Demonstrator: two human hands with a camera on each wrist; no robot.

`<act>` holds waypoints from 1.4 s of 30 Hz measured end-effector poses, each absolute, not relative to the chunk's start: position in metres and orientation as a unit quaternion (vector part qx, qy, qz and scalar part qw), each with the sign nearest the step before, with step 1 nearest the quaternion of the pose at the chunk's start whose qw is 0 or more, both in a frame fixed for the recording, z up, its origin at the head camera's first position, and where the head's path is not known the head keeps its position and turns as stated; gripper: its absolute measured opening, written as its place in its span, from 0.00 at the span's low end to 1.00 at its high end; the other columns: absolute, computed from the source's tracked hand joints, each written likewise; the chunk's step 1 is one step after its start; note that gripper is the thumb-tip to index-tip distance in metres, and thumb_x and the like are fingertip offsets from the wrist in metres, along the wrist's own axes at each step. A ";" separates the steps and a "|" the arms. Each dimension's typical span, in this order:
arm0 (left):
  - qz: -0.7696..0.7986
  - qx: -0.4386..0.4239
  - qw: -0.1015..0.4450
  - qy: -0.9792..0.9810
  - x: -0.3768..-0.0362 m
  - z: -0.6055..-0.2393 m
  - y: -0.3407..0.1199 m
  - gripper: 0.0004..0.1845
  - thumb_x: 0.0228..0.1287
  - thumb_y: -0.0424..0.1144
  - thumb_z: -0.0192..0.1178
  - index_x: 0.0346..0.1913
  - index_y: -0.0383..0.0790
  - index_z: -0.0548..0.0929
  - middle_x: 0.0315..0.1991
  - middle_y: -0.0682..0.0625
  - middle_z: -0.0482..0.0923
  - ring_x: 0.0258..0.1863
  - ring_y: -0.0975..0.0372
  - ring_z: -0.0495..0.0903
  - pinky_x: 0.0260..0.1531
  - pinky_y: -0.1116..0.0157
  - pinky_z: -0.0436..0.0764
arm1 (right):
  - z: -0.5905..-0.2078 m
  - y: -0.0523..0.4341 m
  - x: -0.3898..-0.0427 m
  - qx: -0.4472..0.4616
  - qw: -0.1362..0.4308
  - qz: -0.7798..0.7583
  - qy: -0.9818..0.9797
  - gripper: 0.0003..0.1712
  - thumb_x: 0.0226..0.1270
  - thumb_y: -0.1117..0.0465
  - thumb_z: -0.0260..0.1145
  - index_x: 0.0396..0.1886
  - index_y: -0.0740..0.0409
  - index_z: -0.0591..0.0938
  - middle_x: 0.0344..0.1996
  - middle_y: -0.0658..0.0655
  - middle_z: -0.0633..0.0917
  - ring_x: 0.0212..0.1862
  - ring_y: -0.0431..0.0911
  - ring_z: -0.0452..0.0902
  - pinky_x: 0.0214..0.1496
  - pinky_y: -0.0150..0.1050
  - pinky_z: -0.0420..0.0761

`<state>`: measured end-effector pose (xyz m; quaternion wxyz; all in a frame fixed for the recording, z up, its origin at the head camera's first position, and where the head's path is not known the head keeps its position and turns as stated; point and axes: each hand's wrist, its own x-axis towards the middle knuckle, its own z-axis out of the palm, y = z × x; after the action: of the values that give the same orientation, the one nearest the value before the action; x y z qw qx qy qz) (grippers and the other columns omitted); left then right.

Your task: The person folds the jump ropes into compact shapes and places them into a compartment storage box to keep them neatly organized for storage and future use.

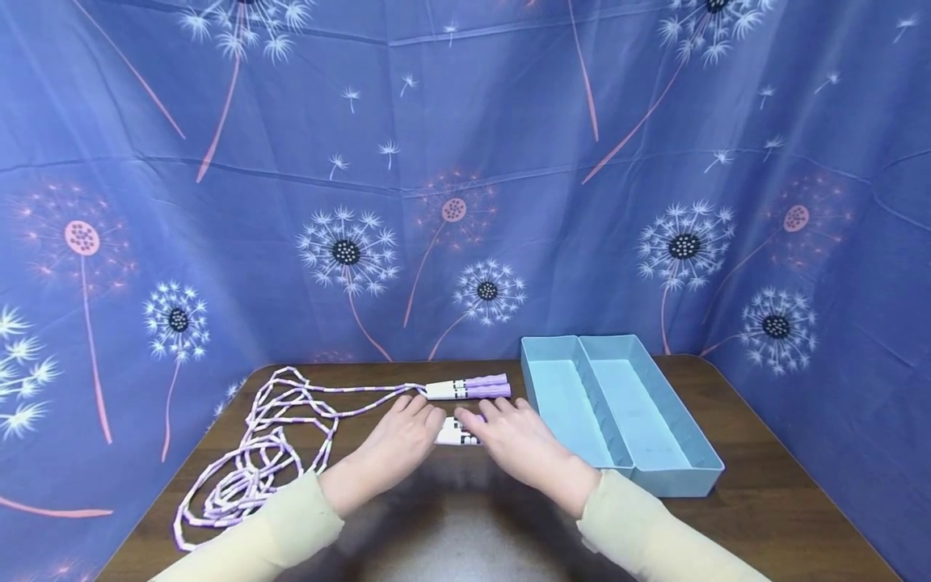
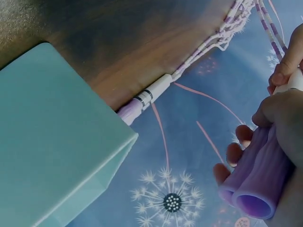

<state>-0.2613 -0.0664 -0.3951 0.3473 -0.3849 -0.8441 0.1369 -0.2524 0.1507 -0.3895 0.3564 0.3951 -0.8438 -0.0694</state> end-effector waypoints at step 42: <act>-0.052 -0.294 0.309 -0.903 -0.254 -0.426 -0.115 0.16 0.54 0.39 0.66 0.43 0.39 0.73 0.28 0.53 0.77 0.28 0.60 0.75 0.29 0.63 0.70 | -0.339 0.184 -0.252 0.350 0.355 -0.073 -0.864 0.32 0.46 0.70 0.71 0.53 0.52 0.73 0.24 0.51 0.73 0.22 0.46 0.69 0.20 0.35 0.64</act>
<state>-0.2540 -0.1155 -0.4256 0.3089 -0.2943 -0.9029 -0.0518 -0.2519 0.1838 -0.3389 0.3555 0.3497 -0.8637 -0.0726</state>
